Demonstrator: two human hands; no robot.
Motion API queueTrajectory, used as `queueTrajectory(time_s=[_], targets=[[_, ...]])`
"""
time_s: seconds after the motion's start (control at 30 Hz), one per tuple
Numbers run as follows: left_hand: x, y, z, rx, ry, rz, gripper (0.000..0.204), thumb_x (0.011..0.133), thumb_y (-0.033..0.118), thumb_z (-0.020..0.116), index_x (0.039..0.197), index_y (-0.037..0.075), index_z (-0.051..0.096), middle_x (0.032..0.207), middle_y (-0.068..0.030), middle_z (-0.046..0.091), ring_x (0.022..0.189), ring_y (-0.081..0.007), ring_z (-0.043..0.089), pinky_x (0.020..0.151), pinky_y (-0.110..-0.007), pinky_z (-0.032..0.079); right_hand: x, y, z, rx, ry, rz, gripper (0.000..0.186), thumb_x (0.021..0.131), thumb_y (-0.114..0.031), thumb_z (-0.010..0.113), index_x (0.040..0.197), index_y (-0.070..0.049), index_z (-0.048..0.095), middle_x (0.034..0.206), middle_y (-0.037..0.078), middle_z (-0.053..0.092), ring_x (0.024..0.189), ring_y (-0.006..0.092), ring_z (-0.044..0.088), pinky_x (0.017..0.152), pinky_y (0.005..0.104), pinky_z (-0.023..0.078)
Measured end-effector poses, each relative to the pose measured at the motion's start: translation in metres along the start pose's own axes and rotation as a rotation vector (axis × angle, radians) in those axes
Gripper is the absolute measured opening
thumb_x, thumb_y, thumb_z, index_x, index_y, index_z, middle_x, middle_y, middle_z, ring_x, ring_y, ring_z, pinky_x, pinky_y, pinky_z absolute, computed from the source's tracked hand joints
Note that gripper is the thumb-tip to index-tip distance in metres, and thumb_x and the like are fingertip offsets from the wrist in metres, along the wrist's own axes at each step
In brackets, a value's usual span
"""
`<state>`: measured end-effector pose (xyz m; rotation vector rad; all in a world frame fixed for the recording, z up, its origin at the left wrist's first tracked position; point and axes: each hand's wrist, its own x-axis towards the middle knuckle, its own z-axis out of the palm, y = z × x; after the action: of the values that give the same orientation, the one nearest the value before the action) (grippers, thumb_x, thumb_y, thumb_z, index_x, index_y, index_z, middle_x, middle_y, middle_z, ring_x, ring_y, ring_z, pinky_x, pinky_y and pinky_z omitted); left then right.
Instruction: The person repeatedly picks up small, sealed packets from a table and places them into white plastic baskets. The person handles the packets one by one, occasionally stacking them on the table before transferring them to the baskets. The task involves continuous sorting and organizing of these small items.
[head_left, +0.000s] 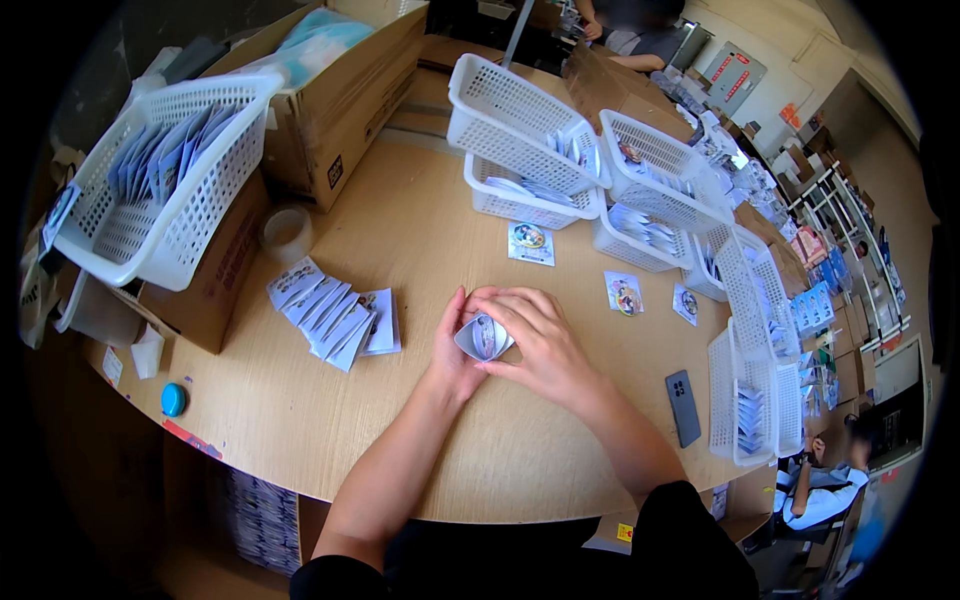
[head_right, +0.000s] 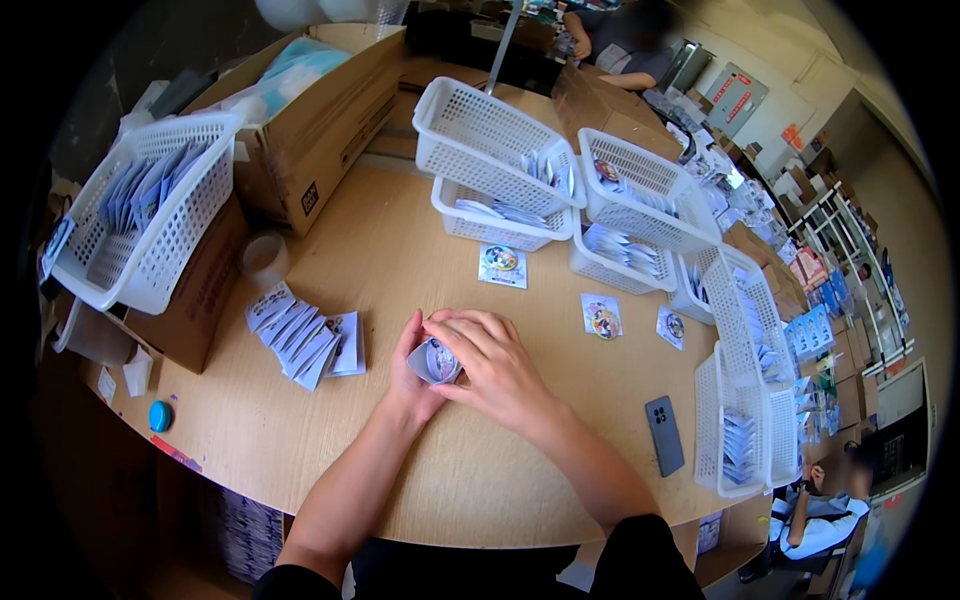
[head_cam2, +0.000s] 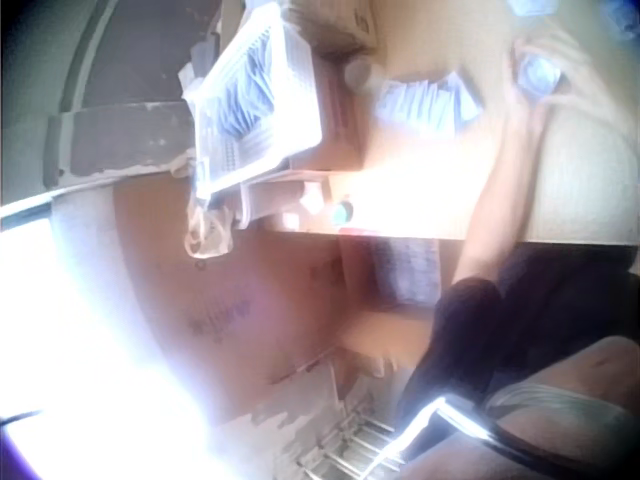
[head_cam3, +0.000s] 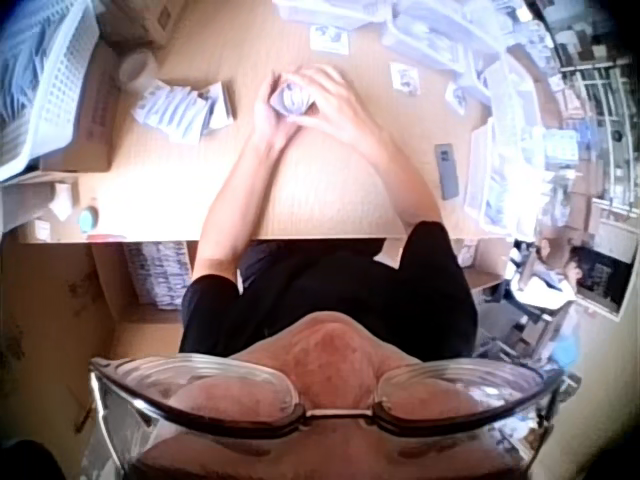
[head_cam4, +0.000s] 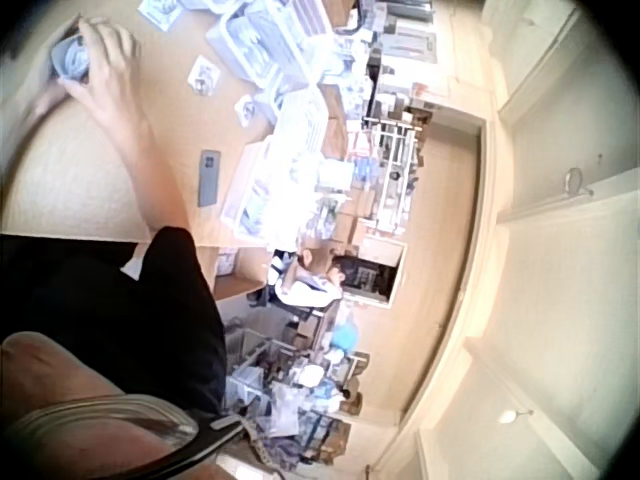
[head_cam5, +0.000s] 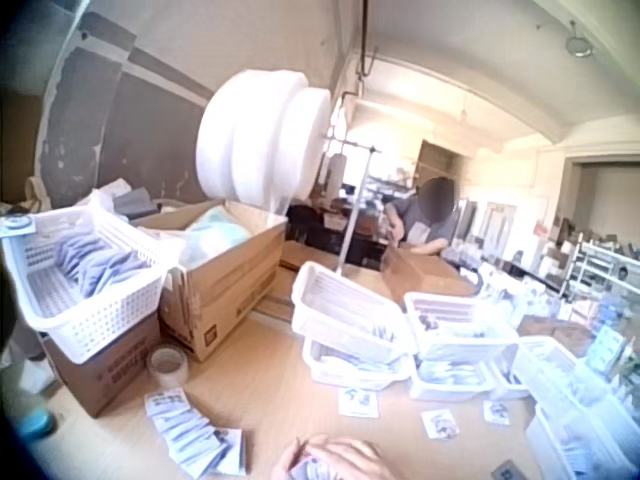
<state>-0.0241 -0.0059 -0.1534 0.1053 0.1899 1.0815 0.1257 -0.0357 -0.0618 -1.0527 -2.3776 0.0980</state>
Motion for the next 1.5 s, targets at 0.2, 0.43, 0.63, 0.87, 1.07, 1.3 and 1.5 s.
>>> queueTrajectory(time_s=[0.2, 0.43, 0.63, 0.87, 1.07, 1.3, 1.5], targets=[[0.009, -0.004, -0.015, 0.297, -0.121, -0.060, 0.051, 0.121, 0.047, 0.045, 0.154, 0.010, 0.059, 0.134, -0.0095, 0.074, 0.101, -0.0222, 0.077, 0.078, -0.037, 0.066, 0.004, 0.008, -0.033, 0.110, 0.019, 0.205, 0.069, 0.085, -0.024, 0.094, 0.147, -0.011, 0.066, 0.131, 0.013, 0.068, 0.123, 0.0358, 0.068, 0.103, 0.0475, 0.057], [0.017, -0.015, -0.035, 0.471, -0.252, -0.290, 0.065, 0.121, 0.057, 0.039, 0.158, 0.005, 0.056, 0.126, -0.0158, 0.078, 0.084, -0.0201, 0.075, 0.065, -0.031, 0.062, -0.024, 0.046, -0.060, 0.056, 0.021, 0.225, 0.026, 0.097, -0.027, 0.084, 0.110, -0.008, 0.072, 0.102, 0.014, 0.069, 0.092, 0.0368, 0.074, 0.079, 0.0480, 0.059], [0.007, -0.019, -0.013, 0.656, -0.238, -0.175, 0.072, 0.120, 0.063, 0.036, 0.160, 0.005, 0.052, 0.135, -0.0157, 0.074, 0.099, -0.0213, 0.074, 0.074, -0.035, 0.064, -0.078, 0.075, -0.166, 0.034, 0.322, 0.470, 0.019, 0.101, -0.013, 0.078, 0.118, -0.004, 0.075, 0.100, 0.016, 0.079, 0.089, 0.0281, 0.077, 0.078, 0.0411, 0.059], [0.009, -0.027, -0.009, 0.741, -0.207, -0.102, 0.064, 0.120, 0.058, 0.044, 0.159, 0.008, 0.053, 0.134, -0.0125, 0.073, 0.102, -0.0211, 0.074, 0.079, -0.036, 0.064, -0.253, 0.162, -0.393, -0.465, 0.546, 0.720, 0.014, 0.104, 0.001, 0.070, 0.117, -0.002, 0.072, 0.100, 0.012, 0.076, 0.089, 0.0229, 0.075, 0.081, 0.0369, 0.059], [0.006, -0.025, -0.008, 0.746, -0.169, -0.064, 0.061, 0.119, 0.056, 0.047, 0.155, 0.008, 0.055, 0.128, -0.0114, 0.073, 0.102, -0.0221, 0.075, 0.083, -0.039, 0.067, -0.354, 0.272, -0.469, -0.245, 0.231, 1.017, 0.016, 0.103, 0.004, 0.068, 0.117, -0.003, 0.073, 0.097, 0.009, 0.075, 0.087, 0.0178, 0.074, 0.082, 0.0363, 0.061], [0.008, -0.029, -0.005, 0.730, -0.205, -0.034, 0.055, 0.121, 0.048, 0.046, 0.157, 0.007, 0.053, 0.134, -0.0152, 0.072, 0.110, -0.0269, 0.075, 0.092, -0.043, 0.065, -0.402, 0.344, -0.441, -0.570, -0.050, 1.041, 0.034, 0.093, -0.004, 0.066, 0.120, -0.009, 0.085, 0.110, 0.023, 0.082, 0.104, 0.0370, 0.080, 0.098, 0.0462, 0.061], [-0.002, -0.024, -0.006, 0.771, -0.173, -0.014, 0.048, 0.124, 0.038, 0.043, 0.156, 0.005, 0.053, 0.135, -0.0157, 0.071, 0.113, -0.0277, 0.074, 0.097, -0.043, 0.063, -0.366, 0.320, -0.404, -0.563, 0.028, 1.136, 0.032, 0.098, -0.025, 0.072, 0.116, -0.003, 0.086, 0.101, 0.024, 0.083, 0.095, 0.0402, 0.081, 0.092, 0.0492, 0.063]])
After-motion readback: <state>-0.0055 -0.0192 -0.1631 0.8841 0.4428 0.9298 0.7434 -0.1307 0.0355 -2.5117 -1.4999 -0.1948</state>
